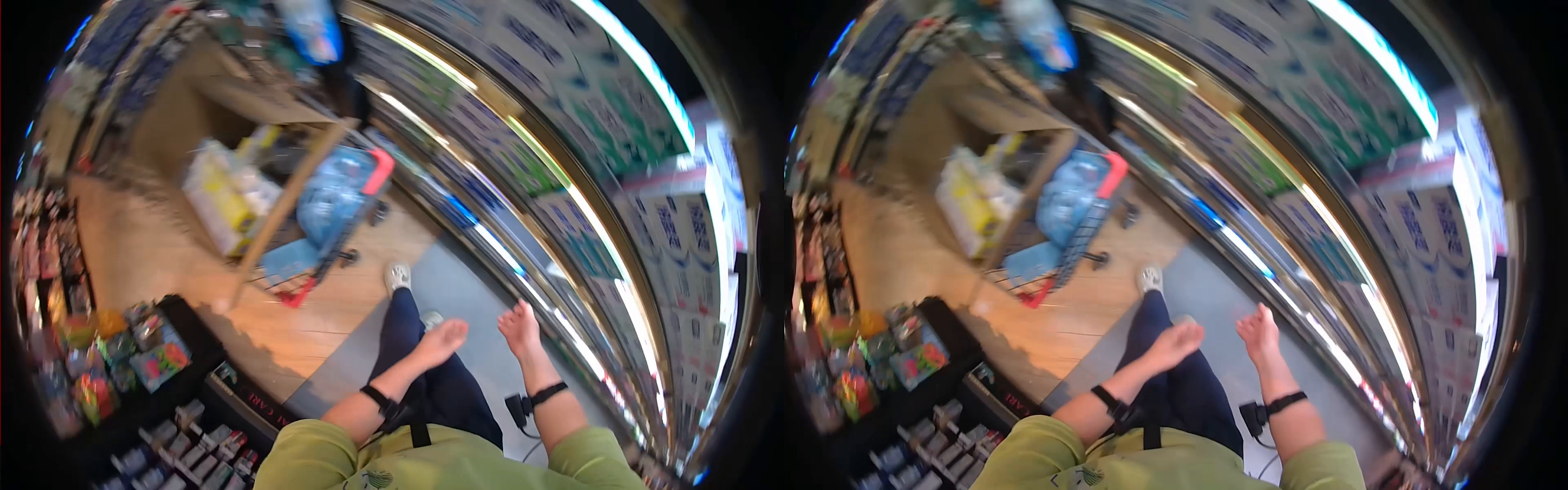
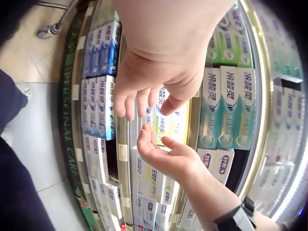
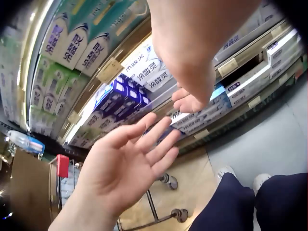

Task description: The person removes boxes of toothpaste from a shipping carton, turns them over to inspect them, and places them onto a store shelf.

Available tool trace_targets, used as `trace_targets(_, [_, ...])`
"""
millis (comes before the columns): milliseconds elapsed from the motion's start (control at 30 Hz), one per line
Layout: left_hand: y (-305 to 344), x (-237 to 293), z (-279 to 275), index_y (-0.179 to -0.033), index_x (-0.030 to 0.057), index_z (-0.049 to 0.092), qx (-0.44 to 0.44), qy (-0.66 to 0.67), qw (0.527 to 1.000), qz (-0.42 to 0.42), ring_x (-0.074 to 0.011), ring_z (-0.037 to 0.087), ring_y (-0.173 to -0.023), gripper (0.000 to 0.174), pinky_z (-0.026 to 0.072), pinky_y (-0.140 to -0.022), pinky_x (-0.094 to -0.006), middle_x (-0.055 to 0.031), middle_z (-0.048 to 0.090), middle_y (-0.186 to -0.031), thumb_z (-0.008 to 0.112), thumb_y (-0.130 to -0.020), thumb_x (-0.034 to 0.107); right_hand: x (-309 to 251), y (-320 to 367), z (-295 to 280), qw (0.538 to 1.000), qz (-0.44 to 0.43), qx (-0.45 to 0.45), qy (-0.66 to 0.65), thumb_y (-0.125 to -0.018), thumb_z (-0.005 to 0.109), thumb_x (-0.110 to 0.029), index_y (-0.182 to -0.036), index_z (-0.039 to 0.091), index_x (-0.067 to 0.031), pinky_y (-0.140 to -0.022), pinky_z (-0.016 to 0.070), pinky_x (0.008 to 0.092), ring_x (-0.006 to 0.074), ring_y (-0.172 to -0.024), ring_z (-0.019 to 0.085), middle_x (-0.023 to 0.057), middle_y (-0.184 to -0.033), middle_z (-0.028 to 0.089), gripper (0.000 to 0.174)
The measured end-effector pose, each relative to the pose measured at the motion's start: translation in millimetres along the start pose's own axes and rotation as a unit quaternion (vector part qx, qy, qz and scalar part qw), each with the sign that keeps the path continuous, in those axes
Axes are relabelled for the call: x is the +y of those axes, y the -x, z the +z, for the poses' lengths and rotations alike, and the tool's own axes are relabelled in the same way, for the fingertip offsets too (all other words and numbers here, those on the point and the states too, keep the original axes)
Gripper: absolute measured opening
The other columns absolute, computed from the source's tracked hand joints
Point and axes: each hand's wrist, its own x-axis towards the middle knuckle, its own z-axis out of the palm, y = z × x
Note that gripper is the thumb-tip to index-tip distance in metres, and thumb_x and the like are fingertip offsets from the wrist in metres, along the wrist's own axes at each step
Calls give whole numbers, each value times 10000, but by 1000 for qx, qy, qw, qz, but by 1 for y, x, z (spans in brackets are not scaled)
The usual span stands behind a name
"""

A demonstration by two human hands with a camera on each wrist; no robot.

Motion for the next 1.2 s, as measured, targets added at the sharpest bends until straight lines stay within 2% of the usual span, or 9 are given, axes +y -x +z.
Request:
trace_targets(67, [62, 18, -29, -1072, 23, 568, 40, -9, 999, 2, -154, 619, -929, 242, 479, -850, -288, -61, 641, -975, 607, -870, 149, -1, 39, 39, 996, -56, -34, 68, -886, 553, -337, -782, 468, -129, -597, 440, 331, 204, -626, 536, 47, -678, 508, 247])
trace_targets(233, [178, 93, -95, -1038, 26, 577, 80, -14, 996, 21, -93, 590, -889, 193, 474, -792, -252, -26, 623, -957, 617, -883, 132, -15, 111, 143, 951, -157, -145, 223, -893, 510, -205, -776, 456, -94, -576, 420, 270, 157, -601, 524, 45, -668, 509, 170])
trace_targets(500, [251, 176, -181, -1000, 45, 593, 253, 22, 947, 197, -101, 579, -924, 127, 451, -832, -273, -14, 628, -969, 599, -886, 101, -5, 212, 336, 766, -403, -312, 393, -890, 533, -109, -758, 495, -37, -581, 407, 249, 93, -620, 501, 34, -679, 554, 155])
trace_targets(600, [253, 207, -231, -998, 44, 595, 307, 21, 919, 245, -141, 592, -951, 128, 441, -873, -286, -43, 631, -982, 592, -871, 60, 9, 235, 426, 659, -477, -311, 491, -859, 579, -101, -840, 528, -2, -609, 454, 274, 138, -652, 574, 71, -718, 589, 113])
trace_targets(667, [248, 230, -272, -1023, 45, 596, 400, -199, 831, 332, -221, 579, -1030, 187, 426, -920, -326, -88, 624, -1034, 576, -841, 9, 25, 249, 490, 609, -474, -306, 557, -821, 613, -112, -890, 542, -1, -662, 487, 313, 236, -716, 633, 134, -774, 620, 149])
trace_targets(767, [226, 266, -342, -1050, 56, 604, 405, -392, 731, 385, -298, 526, -1113, 211, 371, -990, -429, -119, 602, -1109, 572, -842, 73, 65, 179, 558, 487, -482, -292, 667, -792, 648, -162, -972, 540, 6, -729, 501, 424, 349, -847, 637, 192, -829, 636, 270])
trace_targets(867, [209, 278, -387, -1076, 78, 609, 429, -502, 687, 301, -320, 473, -1178, 248, 277, -1040, -517, -125, 574, -1185, 561, -866, 201, 99, 130, 600, 414, -399, -255, 777, -750, 702, -212, -1085, 468, 17, -778, 507, 436, 382, -912, 622, 231, -923, 622, 468])
trace_targets(1033, [240, 287, -422, -706, 77, 649, 381, -570, 701, 194, -257, 562, -820, 260, 324, -992, -470, -72, 632, -717, 594, -832, 299, 138, 93, 624, 435, -330, -202, 813, -673, 781, -296, -1233, 340, 33, -864, 486, 434, 429, -998, 577, 280, -1093, 552, 785])
trace_targets(1200, [266, 277, -445, -709, 69, 640, 370, -544, 743, 122, -280, 574, -720, 223, 412, -824, -398, -106, 625, -685, 604, -820, 258, 143, 63, 622, 478, -282, -273, 786, -627, 815, -343, -1217, 382, 58, -892, 464, 410, 395, -1034, 570, 281, -1102, 568, 834])
